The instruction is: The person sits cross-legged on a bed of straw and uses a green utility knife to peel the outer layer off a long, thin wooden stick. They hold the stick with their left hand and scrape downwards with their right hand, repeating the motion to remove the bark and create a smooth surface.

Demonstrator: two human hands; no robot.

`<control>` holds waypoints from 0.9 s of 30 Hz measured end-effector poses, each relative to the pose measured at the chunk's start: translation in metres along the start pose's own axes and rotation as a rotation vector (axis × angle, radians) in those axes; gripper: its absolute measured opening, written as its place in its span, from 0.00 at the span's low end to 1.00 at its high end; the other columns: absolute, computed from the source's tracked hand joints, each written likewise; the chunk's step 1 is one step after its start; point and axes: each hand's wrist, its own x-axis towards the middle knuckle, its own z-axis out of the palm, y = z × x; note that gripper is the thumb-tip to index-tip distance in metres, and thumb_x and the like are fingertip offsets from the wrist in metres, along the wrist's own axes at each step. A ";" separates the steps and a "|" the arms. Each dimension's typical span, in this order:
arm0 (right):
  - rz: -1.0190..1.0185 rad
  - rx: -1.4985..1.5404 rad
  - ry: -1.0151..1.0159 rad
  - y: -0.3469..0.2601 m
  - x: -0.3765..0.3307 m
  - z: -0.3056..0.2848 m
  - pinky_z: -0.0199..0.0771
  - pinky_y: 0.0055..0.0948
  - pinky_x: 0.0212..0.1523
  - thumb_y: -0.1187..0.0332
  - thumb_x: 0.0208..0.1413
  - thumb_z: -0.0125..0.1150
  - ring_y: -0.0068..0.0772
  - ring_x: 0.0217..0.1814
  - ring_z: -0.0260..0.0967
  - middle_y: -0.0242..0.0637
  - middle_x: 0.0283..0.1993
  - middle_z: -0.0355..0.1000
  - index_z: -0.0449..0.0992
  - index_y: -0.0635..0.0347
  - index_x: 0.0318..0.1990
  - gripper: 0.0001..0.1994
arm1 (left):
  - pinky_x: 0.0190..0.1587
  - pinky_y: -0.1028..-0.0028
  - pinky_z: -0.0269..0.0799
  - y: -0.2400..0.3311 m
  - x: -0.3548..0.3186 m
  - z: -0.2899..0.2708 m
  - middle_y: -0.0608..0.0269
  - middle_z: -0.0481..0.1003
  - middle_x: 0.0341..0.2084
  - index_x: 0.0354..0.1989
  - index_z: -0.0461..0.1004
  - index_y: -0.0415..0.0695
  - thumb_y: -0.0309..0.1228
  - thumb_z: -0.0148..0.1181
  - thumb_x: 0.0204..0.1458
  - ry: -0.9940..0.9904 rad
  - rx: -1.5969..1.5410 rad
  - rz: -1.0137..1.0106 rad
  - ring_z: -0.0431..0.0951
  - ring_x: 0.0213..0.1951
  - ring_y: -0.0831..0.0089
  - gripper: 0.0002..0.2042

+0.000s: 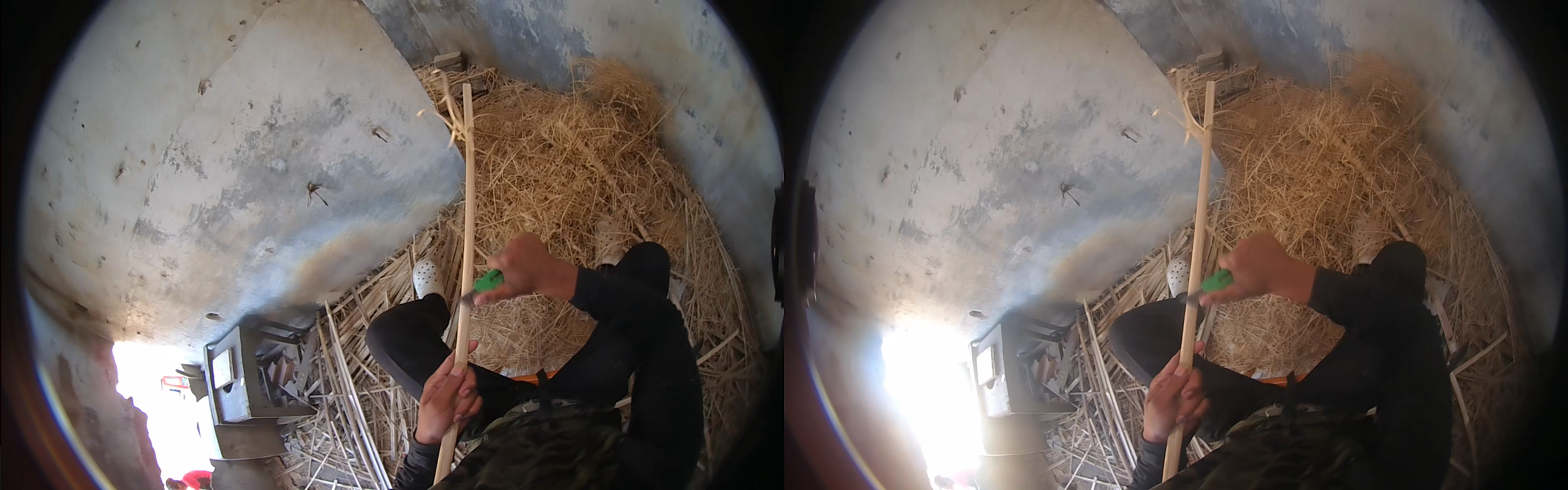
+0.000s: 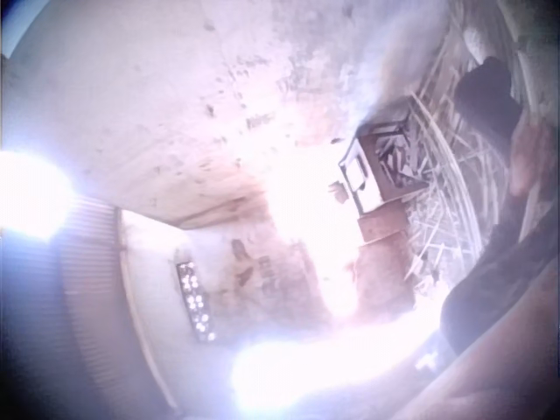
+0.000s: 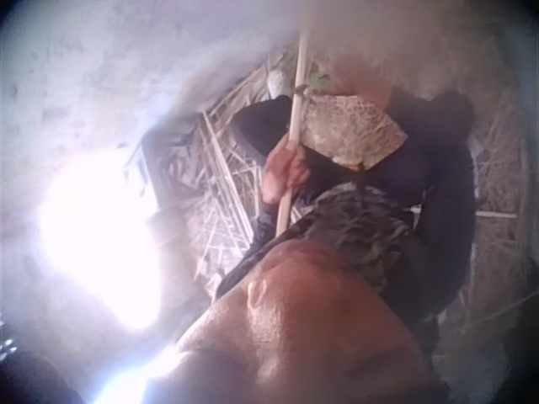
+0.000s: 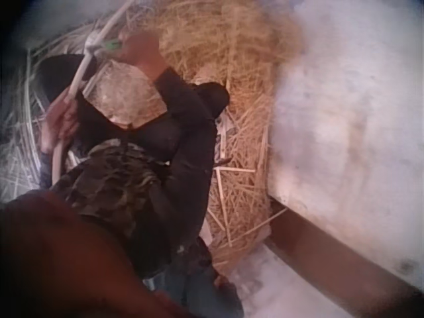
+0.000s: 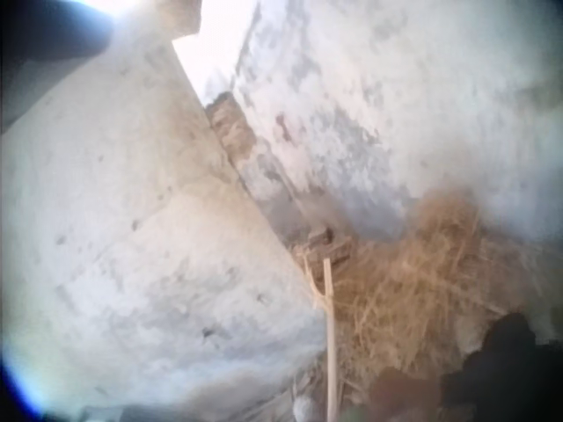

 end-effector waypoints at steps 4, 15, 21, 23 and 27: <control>0.181 0.048 -0.051 0.030 0.009 -0.010 0.57 0.31 0.11 0.22 0.40 0.49 0.31 0.07 0.61 0.31 0.05 0.58 0.75 0.53 0.12 0.39 | 0.18 0.81 0.55 -0.003 -0.006 0.003 0.69 0.59 0.21 0.66 0.53 0.38 0.32 0.38 0.66 0.006 0.037 -0.017 0.51 0.11 0.85 0.22; 0.131 -0.064 0.017 0.050 0.013 0.007 0.47 0.30 0.10 0.20 0.44 0.39 0.24 0.07 0.47 0.25 0.06 0.49 0.63 0.50 0.08 0.40 | 0.18 0.81 0.56 -0.010 -0.005 -0.001 0.69 0.59 0.21 0.66 0.53 0.39 0.33 0.40 0.66 -0.042 0.053 -0.003 0.52 0.12 0.85 0.21; 0.559 -0.139 0.085 0.142 0.025 -0.019 0.39 0.26 0.09 0.26 0.51 0.41 0.20 0.09 0.41 0.20 0.10 0.44 0.55 0.47 0.09 0.36 | 0.18 0.81 0.58 -0.022 -0.024 0.002 0.71 0.59 0.19 0.65 0.54 0.38 0.34 0.39 0.65 -0.052 0.133 -0.108 0.53 0.11 0.85 0.21; 0.483 -0.292 0.130 0.158 0.023 -0.025 0.38 0.26 0.09 0.27 0.52 0.43 0.19 0.09 0.40 0.20 0.10 0.44 0.54 0.47 0.09 0.35 | 0.18 0.81 0.58 -0.027 -0.023 0.000 0.71 0.59 0.19 0.65 0.54 0.38 0.34 0.39 0.66 -0.055 0.119 -0.115 0.53 0.11 0.85 0.21; 0.595 -0.111 0.043 0.152 0.028 -0.028 0.35 0.27 0.10 0.28 0.53 0.42 0.19 0.09 0.36 0.20 0.10 0.43 0.53 0.47 0.09 0.35 | 0.18 0.81 0.59 -0.026 -0.009 -0.003 0.71 0.60 0.19 0.64 0.56 0.39 0.35 0.40 0.66 -0.065 0.205 -0.091 0.54 0.11 0.85 0.21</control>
